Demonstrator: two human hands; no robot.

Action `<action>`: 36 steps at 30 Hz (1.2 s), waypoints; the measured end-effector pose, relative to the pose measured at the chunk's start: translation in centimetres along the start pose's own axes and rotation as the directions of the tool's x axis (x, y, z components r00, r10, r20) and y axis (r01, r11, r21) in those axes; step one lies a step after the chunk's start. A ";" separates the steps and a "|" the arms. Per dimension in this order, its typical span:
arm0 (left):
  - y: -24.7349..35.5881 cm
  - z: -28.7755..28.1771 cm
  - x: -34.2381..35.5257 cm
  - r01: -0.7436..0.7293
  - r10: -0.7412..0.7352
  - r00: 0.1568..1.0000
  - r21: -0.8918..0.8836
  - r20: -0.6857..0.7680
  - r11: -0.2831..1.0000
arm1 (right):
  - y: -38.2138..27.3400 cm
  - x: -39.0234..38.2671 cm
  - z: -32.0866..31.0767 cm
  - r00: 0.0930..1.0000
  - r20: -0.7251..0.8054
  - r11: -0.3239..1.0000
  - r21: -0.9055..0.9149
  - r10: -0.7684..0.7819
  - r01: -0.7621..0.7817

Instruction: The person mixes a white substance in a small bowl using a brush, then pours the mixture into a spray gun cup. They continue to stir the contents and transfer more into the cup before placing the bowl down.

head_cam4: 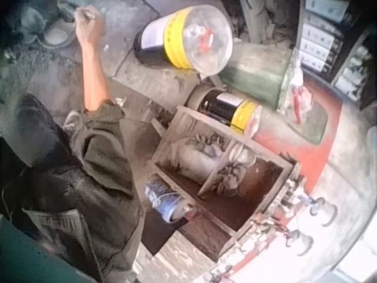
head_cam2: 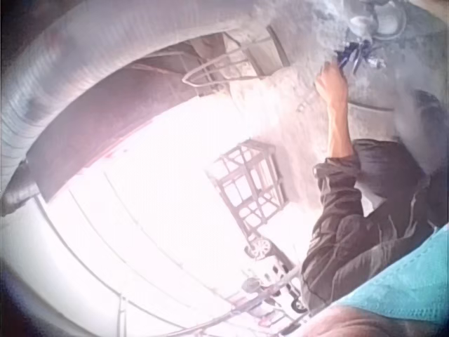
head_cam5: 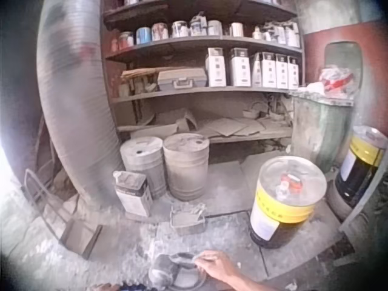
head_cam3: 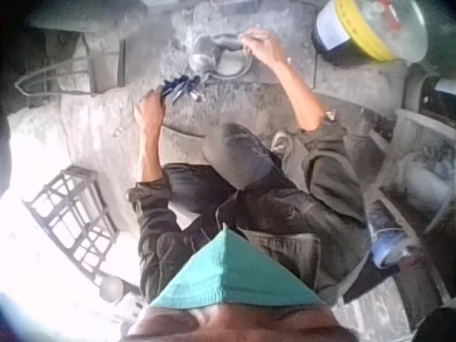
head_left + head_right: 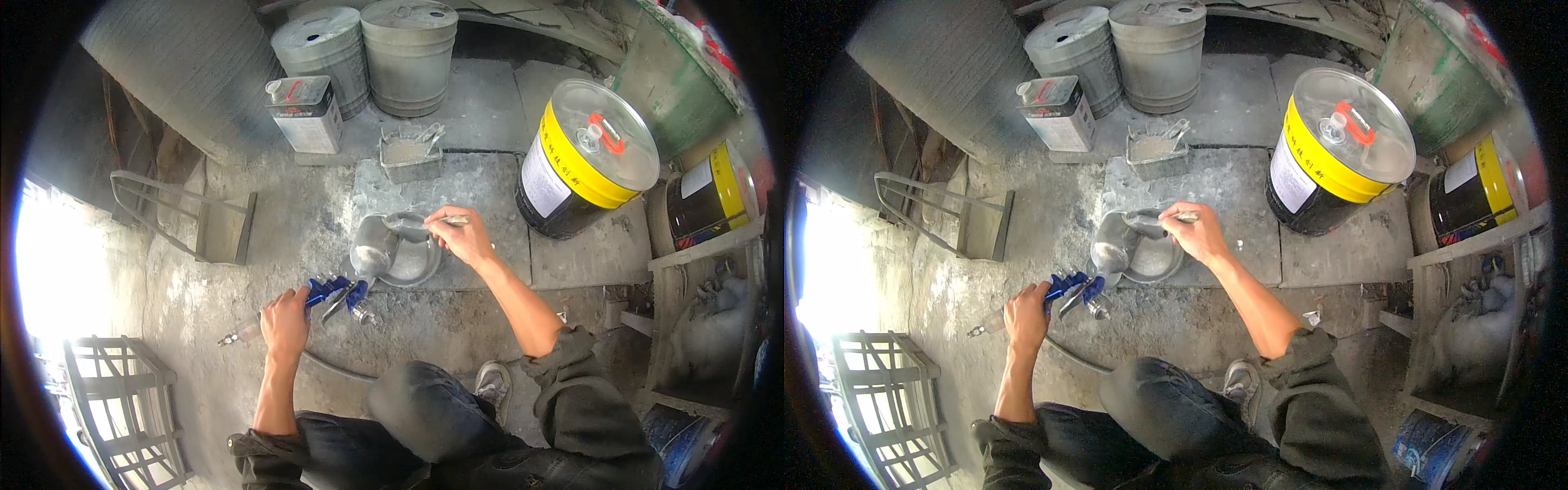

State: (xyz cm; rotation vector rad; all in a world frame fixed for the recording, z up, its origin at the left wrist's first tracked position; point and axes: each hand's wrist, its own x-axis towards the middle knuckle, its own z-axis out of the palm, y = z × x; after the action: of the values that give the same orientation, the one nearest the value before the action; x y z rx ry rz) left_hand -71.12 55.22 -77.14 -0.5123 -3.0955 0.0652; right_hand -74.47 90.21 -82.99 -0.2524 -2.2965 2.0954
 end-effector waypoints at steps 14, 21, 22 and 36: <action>-0.9 0.2 0.4 0.101 -0.099 0.993 -0.031 0.059 0.994 | 9.0 -2.7 2.3 1.000 -0.012 0.960 -0.278 0.026 -0.029; -0.6 0.5 0.3 0.120 -0.116 0.991 -0.070 0.065 0.990 | -0.4 -5.1 1.9 0.996 0.043 0.952 0.295 0.078 -0.087; -0.5 0.5 0.4 0.120 -0.114 0.991 -0.083 0.066 0.989 | -0.6 -5.2 1.8 0.997 0.062 0.948 0.312 0.044 -0.061; -1.6 1.1 0.1 0.123 -0.117 0.992 -0.164 0.049 0.979 | 8.2 -1.9 1.9 0.996 -0.085 0.955 -0.297 -0.035 0.008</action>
State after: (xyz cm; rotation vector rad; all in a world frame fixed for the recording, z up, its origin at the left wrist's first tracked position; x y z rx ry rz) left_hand -71.71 53.68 -78.15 -0.3289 -3.1797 -0.1880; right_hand -71.94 88.76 -91.14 -0.3175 -2.5382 1.6846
